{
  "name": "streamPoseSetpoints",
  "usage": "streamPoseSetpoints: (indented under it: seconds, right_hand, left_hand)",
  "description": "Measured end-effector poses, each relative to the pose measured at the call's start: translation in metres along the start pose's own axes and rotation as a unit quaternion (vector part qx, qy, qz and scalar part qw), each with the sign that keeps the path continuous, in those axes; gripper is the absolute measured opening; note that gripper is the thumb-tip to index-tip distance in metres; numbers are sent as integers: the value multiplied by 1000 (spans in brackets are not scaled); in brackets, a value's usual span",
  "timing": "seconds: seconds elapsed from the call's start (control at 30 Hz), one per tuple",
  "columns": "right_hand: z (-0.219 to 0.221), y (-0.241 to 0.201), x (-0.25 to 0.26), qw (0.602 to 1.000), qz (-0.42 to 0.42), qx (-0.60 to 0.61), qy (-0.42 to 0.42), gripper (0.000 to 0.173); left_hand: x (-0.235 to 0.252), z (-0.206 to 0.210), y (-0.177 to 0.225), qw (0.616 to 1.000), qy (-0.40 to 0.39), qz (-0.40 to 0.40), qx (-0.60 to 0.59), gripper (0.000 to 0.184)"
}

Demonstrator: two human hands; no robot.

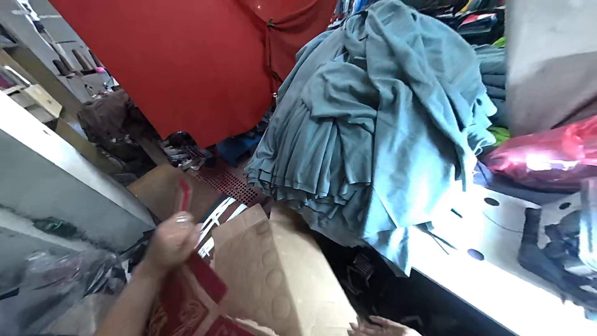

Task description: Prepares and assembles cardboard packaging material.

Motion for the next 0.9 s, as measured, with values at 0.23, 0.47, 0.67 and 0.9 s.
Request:
streamPoseSetpoints:
  seconds: [0.23, 0.47, 0.67, 0.9]
  right_hand:
    - [24, 9, 29, 990, 38, -108, 83, 40]
    - [11, -34, 66, 981, 79, -148, 92, 38]
    - [39, -43, 110, 990, 42, -126, 57, 46]
    - [79, -56, 143, 995, -18, -85, 51, 51]
  left_hand:
    - [-18, -28, 26, 995, 46, -6, -88, 44]
    - [-8, -4, 75, 996, 46, 47, -52, 48]
    - [-29, -8, 88, 998, 44, 32, -41, 50]
    - [-65, -25, 86, 996, 0, -71, -52, 52]
Point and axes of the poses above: each hand's wrist, its own x-axis towards the middle knuckle, its own z-axis out of the palm, y = z × x, the point moved 1 cm from there along x, towards the middle knuckle, and after that the axes turned 12 degrees about -y, right-handed, at the moved point
